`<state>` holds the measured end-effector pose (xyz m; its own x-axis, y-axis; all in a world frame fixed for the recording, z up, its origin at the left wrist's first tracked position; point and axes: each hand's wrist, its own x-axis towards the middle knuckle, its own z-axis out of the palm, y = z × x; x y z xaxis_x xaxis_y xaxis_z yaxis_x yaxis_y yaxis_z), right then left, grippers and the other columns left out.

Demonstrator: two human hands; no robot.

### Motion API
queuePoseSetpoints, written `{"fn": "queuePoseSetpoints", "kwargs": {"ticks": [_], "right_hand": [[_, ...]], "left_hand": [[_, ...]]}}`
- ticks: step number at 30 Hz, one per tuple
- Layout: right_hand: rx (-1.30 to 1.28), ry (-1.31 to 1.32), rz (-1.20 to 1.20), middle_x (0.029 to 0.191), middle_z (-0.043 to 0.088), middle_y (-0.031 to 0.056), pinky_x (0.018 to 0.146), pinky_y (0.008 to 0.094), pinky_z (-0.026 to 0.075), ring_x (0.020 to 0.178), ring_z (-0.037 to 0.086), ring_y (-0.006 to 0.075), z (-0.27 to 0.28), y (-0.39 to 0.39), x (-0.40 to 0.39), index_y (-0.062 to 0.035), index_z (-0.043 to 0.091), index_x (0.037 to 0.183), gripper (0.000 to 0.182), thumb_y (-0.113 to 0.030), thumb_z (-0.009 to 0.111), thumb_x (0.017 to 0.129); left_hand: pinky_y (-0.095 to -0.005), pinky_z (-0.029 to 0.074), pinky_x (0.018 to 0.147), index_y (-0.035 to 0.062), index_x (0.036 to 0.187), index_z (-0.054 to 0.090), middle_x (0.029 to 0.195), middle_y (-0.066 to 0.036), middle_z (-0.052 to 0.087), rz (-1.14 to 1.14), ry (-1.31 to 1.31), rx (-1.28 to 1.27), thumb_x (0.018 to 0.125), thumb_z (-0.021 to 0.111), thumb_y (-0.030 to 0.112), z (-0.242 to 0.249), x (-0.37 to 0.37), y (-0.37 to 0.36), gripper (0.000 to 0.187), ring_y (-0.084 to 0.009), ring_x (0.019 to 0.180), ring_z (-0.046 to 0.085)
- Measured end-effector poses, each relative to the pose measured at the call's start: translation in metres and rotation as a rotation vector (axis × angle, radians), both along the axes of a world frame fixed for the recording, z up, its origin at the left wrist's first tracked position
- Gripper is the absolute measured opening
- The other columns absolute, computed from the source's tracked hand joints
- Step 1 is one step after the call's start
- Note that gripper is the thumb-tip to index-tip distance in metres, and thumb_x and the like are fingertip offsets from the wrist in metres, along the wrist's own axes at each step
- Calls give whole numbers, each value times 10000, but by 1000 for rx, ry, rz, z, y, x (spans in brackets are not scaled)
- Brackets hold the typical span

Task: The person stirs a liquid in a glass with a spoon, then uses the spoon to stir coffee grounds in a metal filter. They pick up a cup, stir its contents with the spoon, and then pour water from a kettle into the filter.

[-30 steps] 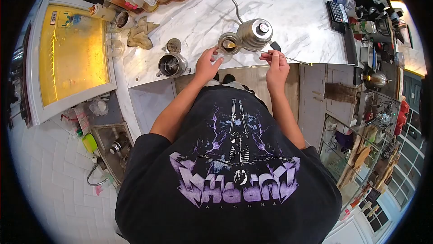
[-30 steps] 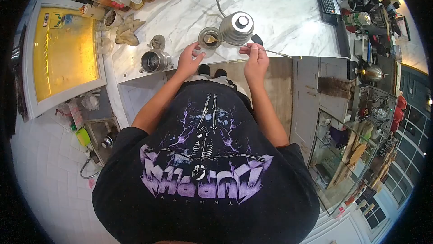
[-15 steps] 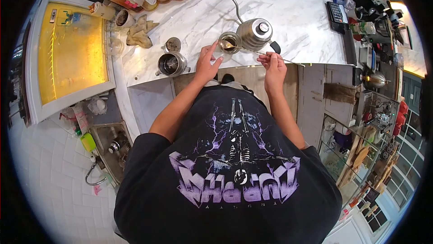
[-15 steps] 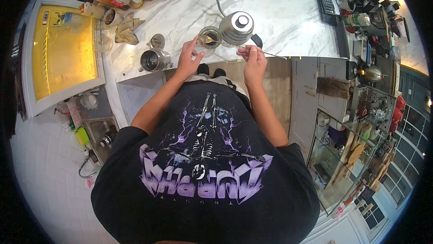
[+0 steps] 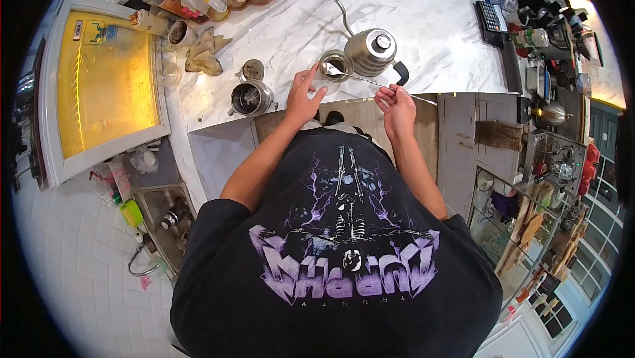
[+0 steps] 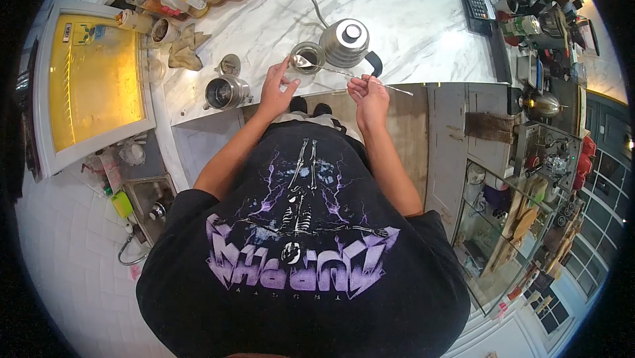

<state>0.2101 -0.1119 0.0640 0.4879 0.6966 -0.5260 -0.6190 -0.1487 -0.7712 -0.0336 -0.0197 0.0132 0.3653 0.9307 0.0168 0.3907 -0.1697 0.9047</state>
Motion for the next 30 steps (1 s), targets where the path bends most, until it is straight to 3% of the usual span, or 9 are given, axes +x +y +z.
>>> {"fn": "queuePoseSetpoints", "kwargs": {"ticks": [1,8,10,17,26,30], "right_hand": [[-15,23,-3,1069,690,176,912,436,573,944,701,271,-1,0,-1,4,534,1199,281,-249,427,1138],[-50,158,-26,1065,685,164,934,499,561,962,689,282,-12,-5,4,-17,537,1186,265,-249,417,1141],[-55,168,-50,1055,686,159,949,527,554,963,687,281,-15,-8,5,-28,546,1177,256,-253,432,1137],[53,269,-64,1040,695,148,994,576,534,955,681,273,-27,-18,21,-37,562,1165,250,-250,434,1135],[132,207,-107,1013,698,160,1026,587,516,955,670,280,6,-21,38,-22,550,1186,269,-249,413,1141],[177,176,-81,1013,702,164,1047,585,508,938,677,277,27,-21,43,-19,550,1188,273,-251,413,1143]], "left_hand": [[-324,517,857,88,1584,463,1283,-153,572,-6,11,-7,910,747,163,1,-1,0,735,-178,852,599],[-320,515,860,88,1576,475,1287,-159,576,-10,26,-25,910,742,150,0,0,1,721,-178,853,604],[-331,527,841,180,1577,498,1257,-108,573,10,11,-22,902,758,174,-3,0,1,723,-181,848,588],[-334,529,846,185,1582,489,1269,-112,581,22,17,-50,908,752,163,-1,1,-2,724,-180,849,596],[-344,533,854,132,1490,563,1218,-117,622,62,-37,-123,922,740,165,3,-7,-22,596,-192,870,626],[-306,517,831,88,1443,595,1201,-66,642,47,-34,-229,943,727,150,5,-17,-40,521,-140,891,610]]}}
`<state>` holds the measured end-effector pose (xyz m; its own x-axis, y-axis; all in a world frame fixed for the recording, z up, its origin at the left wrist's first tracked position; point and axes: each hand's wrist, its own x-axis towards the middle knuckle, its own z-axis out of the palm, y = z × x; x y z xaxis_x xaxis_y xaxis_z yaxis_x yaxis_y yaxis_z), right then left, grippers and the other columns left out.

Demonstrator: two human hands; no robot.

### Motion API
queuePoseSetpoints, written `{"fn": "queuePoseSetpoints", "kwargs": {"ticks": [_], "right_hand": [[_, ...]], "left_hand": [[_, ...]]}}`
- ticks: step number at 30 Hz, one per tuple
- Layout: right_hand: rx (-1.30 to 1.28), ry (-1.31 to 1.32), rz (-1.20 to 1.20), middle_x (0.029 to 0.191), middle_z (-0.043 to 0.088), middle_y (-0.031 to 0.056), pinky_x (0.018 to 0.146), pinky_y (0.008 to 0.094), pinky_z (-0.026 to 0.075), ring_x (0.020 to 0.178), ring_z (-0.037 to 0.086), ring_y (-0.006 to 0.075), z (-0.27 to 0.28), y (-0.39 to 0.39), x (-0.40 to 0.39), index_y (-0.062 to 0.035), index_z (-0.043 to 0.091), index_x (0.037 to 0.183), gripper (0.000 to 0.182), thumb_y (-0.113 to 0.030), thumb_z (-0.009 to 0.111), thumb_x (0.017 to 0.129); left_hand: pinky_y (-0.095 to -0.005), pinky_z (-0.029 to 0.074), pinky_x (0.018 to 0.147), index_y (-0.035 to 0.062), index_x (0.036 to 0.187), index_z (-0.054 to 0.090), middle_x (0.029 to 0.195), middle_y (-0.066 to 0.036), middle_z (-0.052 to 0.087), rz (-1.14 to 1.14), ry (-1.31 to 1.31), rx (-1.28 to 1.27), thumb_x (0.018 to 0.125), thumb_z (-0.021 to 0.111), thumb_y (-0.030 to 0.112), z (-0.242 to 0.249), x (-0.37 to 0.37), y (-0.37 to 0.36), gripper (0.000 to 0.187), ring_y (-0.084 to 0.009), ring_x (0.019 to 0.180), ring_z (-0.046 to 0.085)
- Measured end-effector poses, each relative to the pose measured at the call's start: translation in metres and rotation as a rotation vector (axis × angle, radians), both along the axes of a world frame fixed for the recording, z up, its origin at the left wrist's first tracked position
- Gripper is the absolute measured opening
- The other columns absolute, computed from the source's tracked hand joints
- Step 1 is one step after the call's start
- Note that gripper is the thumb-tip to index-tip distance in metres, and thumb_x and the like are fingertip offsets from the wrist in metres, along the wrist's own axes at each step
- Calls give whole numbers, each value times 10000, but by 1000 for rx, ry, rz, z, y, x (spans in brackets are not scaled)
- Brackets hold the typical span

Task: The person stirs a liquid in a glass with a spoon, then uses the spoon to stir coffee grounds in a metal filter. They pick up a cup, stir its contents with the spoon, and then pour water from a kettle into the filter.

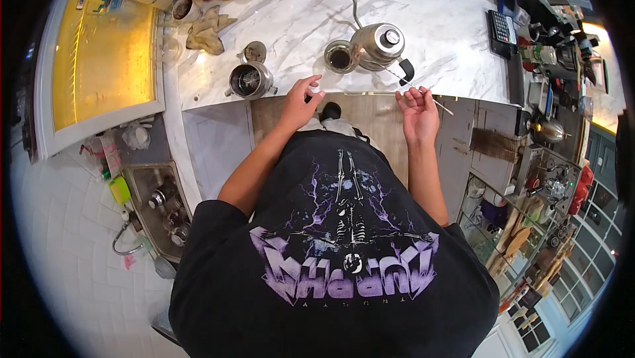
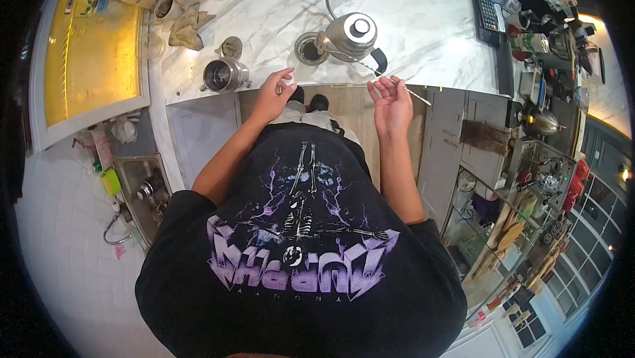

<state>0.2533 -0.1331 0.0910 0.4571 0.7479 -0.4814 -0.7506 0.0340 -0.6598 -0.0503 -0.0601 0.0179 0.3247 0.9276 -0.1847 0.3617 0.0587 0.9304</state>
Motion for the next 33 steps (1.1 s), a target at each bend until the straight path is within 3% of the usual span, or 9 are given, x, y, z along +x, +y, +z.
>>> {"fn": "queuePoseSetpoints", "kwargs": {"ticks": [15,20,24,26,33], "right_hand": [[108,-25,291,985,720,167,1003,526,558,913,704,285,42,43,-109,-4,591,1142,275,-247,462,1128],[107,-67,297,987,719,194,937,486,587,899,715,299,34,53,-157,14,590,1139,286,-245,468,1128],[53,-164,293,969,727,152,991,503,572,909,713,264,28,53,-179,-10,611,1122,279,-254,476,1126],[-5,-249,257,979,724,182,881,422,576,896,717,288,29,52,-189,10,594,1127,291,-252,468,1129],[-3,-335,169,955,730,175,841,376,562,875,721,278,40,45,-196,6,610,1102,281,-244,484,1125]], "left_hand": [[-298,538,827,39,1296,695,1032,-53,712,140,-49,-191,951,742,191,-6,-141,-44,381,-119,870,617],[-305,539,834,32,1288,691,1015,-46,723,182,-46,-193,958,735,197,1,-186,-38,372,-123,874,622],[-313,540,835,32,1306,676,1007,-50,726,173,-41,-160,959,737,200,-8,-207,-30,390,-129,865,623],[-314,541,837,33,1314,671,1006,-51,726,158,-59,-168,960,738,200,-14,-215,-27,397,-130,864,623],[-293,541,793,30,1327,664,1005,-47,720,78,-77,-185,963,736,186,-15,-232,-13,403,-113,828,614]]}}
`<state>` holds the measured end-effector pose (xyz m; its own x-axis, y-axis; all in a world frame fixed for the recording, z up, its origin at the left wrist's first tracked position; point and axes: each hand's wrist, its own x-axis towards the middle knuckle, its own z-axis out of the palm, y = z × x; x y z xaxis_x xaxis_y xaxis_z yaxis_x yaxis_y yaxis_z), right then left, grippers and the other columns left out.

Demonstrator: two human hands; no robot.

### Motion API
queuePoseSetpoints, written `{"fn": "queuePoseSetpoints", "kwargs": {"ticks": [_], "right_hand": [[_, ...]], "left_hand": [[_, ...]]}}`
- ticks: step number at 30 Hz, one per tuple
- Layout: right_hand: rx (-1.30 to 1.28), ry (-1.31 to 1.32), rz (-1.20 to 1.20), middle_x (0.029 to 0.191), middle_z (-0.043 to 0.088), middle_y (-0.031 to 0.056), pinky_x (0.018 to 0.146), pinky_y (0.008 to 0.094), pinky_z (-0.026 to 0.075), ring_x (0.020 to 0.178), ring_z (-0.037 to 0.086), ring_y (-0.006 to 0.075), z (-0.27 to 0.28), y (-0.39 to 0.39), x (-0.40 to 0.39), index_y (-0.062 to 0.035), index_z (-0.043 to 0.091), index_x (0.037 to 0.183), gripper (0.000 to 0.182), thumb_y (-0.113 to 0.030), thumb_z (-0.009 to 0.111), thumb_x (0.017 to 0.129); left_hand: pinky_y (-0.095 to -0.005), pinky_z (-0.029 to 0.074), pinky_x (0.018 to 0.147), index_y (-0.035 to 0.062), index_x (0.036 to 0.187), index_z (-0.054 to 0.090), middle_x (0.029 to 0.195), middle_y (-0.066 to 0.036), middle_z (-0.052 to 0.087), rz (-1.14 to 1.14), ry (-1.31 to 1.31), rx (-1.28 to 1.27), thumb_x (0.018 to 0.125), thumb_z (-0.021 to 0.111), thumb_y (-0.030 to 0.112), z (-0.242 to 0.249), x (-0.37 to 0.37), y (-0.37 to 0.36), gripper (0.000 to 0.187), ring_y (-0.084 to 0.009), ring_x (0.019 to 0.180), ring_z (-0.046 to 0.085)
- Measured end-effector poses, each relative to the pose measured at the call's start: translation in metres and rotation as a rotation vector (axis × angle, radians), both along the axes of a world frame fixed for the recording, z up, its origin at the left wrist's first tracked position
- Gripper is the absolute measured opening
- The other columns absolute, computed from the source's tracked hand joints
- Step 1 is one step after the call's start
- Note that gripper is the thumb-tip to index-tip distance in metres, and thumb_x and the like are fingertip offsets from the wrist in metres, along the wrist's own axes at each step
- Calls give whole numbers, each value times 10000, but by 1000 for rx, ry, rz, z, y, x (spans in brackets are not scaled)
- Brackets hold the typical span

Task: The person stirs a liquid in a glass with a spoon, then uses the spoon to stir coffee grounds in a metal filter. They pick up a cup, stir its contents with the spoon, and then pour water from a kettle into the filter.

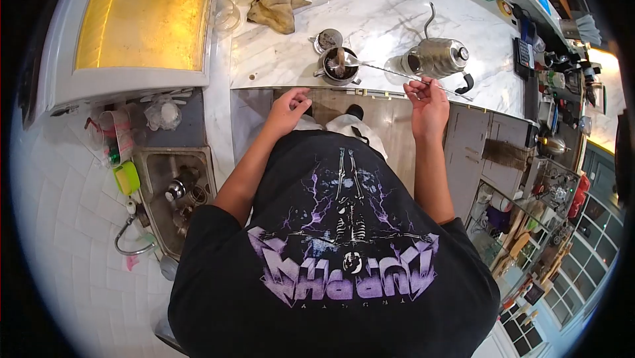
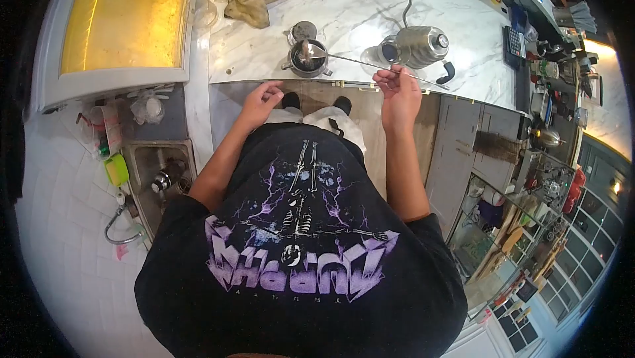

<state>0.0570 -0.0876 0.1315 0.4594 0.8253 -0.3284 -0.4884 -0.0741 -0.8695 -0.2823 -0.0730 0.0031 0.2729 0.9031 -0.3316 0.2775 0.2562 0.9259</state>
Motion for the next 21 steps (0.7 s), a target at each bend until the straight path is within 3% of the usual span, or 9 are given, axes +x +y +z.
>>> {"fn": "queuePoseSetpoints", "kwargs": {"ticks": [6,9,10,12,17,21], "right_hand": [[53,-274,-3,924,735,162,842,353,556,830,715,235,25,-4,-21,24,630,1082,284,-214,481,1124],[67,-685,73,877,742,109,835,314,527,819,706,170,29,-2,-42,38,669,1027,308,-183,475,1119],[65,-684,66,877,742,109,835,314,527,819,706,170,28,-2,-49,38,669,1027,308,-183,475,1119],[90,-923,137,868,745,104,790,306,534,801,714,164,33,-1,-65,39,690,1008,299,-160,491,1108],[91,-1005,163,867,758,112,711,316,543,766,731,206,45,-1,-82,31,705,979,255,-126,531,1082],[127,-1184,213,857,748,122,869,386,561,774,727,276,52,-2,-82,17,702,990,194,-100,562,1058]], "left_hand": [[-289,537,806,34,1332,663,1018,-46,713,-104,16,8,975,722,186,10,-8,16,393,-110,832,610],[-294,536,830,37,1336,662,1037,-54,710,-122,9,19,979,717,197,8,-9,23,395,-114,852,616],[-299,537,843,39,1338,660,1046,-59,708,-118,-6,21,981,714,204,7,-10,25,397,-119,865,622],[-304,538,851,40,1339,660,1053,-63,709,-140,2,30,981,713,209,7,-11,28,399,-127,874,628],[-314,539,862,43,1333,665,1063,-72,718,-176,8,37,979,712,210,3,-14,33,395,-147,893,641],[-308,539,857,45,1329,669,1060,-79,723,-185,19,25,976,715,202,2,-16,36,389,-139,879,634]]}}
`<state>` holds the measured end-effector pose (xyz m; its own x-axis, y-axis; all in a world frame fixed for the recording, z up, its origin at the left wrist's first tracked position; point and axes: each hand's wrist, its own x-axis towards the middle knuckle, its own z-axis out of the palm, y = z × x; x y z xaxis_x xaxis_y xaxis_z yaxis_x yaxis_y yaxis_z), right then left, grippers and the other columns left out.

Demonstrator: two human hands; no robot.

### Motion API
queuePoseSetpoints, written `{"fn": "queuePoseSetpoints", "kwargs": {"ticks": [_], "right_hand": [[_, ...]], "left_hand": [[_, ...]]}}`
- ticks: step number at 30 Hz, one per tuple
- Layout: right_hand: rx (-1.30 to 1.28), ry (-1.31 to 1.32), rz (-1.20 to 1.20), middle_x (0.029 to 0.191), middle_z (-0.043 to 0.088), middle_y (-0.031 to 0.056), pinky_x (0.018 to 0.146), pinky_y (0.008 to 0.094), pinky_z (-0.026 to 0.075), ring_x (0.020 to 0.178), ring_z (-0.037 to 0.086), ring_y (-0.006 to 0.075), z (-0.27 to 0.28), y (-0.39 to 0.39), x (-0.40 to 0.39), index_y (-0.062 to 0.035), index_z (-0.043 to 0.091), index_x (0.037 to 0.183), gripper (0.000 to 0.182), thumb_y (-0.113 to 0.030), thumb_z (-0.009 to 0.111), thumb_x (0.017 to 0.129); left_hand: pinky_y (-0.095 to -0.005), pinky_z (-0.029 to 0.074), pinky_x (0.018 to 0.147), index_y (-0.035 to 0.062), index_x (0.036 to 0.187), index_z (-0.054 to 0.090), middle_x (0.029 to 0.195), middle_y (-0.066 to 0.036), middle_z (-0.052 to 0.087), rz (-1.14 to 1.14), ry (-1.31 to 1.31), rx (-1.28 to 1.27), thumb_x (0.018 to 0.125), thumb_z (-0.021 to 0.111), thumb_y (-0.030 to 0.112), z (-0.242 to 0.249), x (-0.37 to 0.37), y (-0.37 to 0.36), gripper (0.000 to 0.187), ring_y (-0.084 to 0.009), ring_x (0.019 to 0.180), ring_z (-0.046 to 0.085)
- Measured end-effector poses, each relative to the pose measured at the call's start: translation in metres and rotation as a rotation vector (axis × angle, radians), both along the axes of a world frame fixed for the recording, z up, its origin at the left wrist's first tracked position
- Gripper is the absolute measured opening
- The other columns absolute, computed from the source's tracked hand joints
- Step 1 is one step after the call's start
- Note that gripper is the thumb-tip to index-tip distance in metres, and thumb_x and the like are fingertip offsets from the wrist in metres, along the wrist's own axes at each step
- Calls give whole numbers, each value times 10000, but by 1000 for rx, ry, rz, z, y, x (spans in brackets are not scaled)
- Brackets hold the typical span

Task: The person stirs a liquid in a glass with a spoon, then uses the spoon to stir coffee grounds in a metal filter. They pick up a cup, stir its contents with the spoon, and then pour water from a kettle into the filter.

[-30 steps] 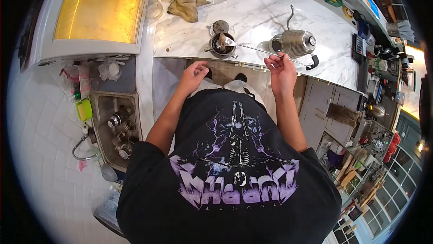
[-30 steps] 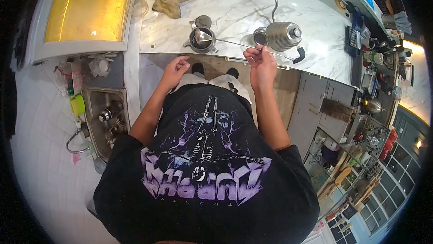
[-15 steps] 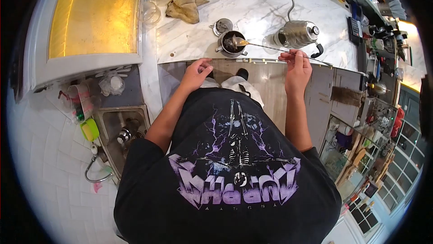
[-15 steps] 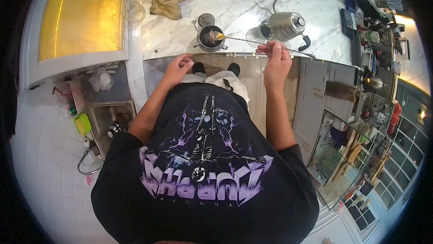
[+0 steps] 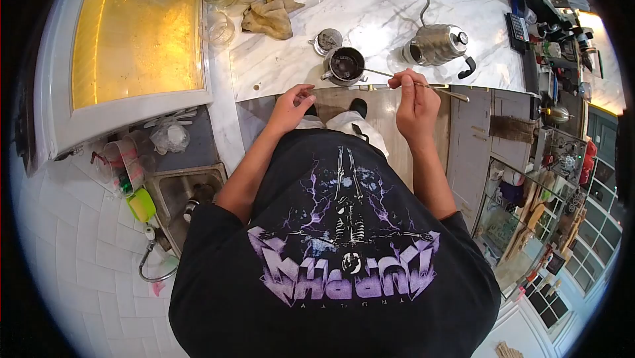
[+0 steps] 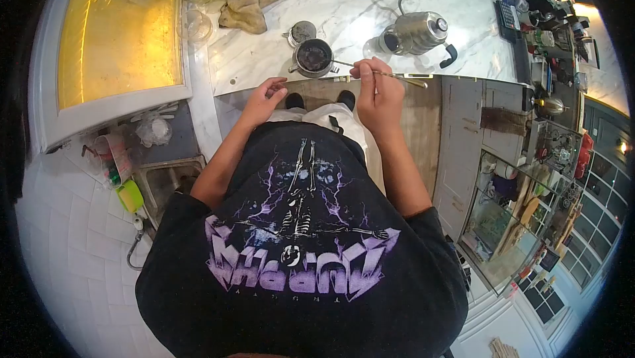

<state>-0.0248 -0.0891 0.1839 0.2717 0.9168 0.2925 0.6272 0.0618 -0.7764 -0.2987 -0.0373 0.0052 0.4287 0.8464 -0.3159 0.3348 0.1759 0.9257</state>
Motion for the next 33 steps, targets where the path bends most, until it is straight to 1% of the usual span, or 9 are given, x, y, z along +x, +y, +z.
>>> {"fn": "queuePoseSetpoints", "kwargs": {"ticks": [4,8,11,16,20,25,29,31,33], "right_hand": [[75,-76,3,845,740,117,1035,475,512,792,713,317,8,3,-1,9,688,993,150,-66,569,1044],[66,-68,60,839,734,117,1036,487,509,790,707,311,5,6,-8,4,679,989,132,-55,574,1041],[78,-101,94,848,730,118,1034,496,510,800,705,307,0,7,-12,0,676,983,118,-47,582,1036],[81,-110,95,866,713,107,1027,503,515,815,693,312,-2,9,-11,3,667,993,81,-28,599,1023],[80,-104,124,884,705,98,1023,508,518,809,683,312,-6,11,-9,1,663,995,64,-17,606,1017],[128,-170,116,921,702,101,1020,524,518,835,681,297,-1,12,-4,3,658,997,32,4,625,996],[105,-140,135,903,720,101,1066,493,505,849,707,270,7,8,-6,3,665,1007,98,2,569,1028],[96,-121,182,923,698,94,1033,524,510,848,681,305,6,7,-8,-8,648,986,20,8,636,982],[87,-126,180,923,696,95,1034,523,510,849,680,309,6,7,-7,-9,647,985,22,10,637,980]], "left_hand": [[-301,537,848,45,1334,664,1047,-77,719,3,-11,-20,977,715,195,-2,-3,3,390,-131,869,625],[-300,535,843,48,1365,641,1071,-79,701,2,-45,-36,969,727,192,-1,0,5,430,-129,879,621],[-310,535,842,47,1355,627,1095,-82,677,57,-82,6,947,749,195,21,7,8,450,-139,884,622],[-327,534,836,48,1279,632,1067,-89,652,84,-68,249,896,786,181,47,18,16,434,-175,866,630],[-329,531,826,40,1267,644,1050,-86,652,75,-89,304,897,783,165,58,28,21,415,-180,863,630],[-340,525,813,-34,1106,696,959,-132,690,51,-76,283,958,729,174,66,41,24,258,-214,851,646],[-341,524,816,-50,1072,697,942,-153,698,50,-80,269,981,708,199,62,43,25,266,-230,846,651],[-342,523,822,-48,1069,695,951,-150,701,41,-89,226,991,696,211,60,43,25,271,-231,851,651],[-343,523,823,-47,1066,695,951,-147,702,38,-83,236,994,692,215,59,43,26,271,-228,853,650]]}}
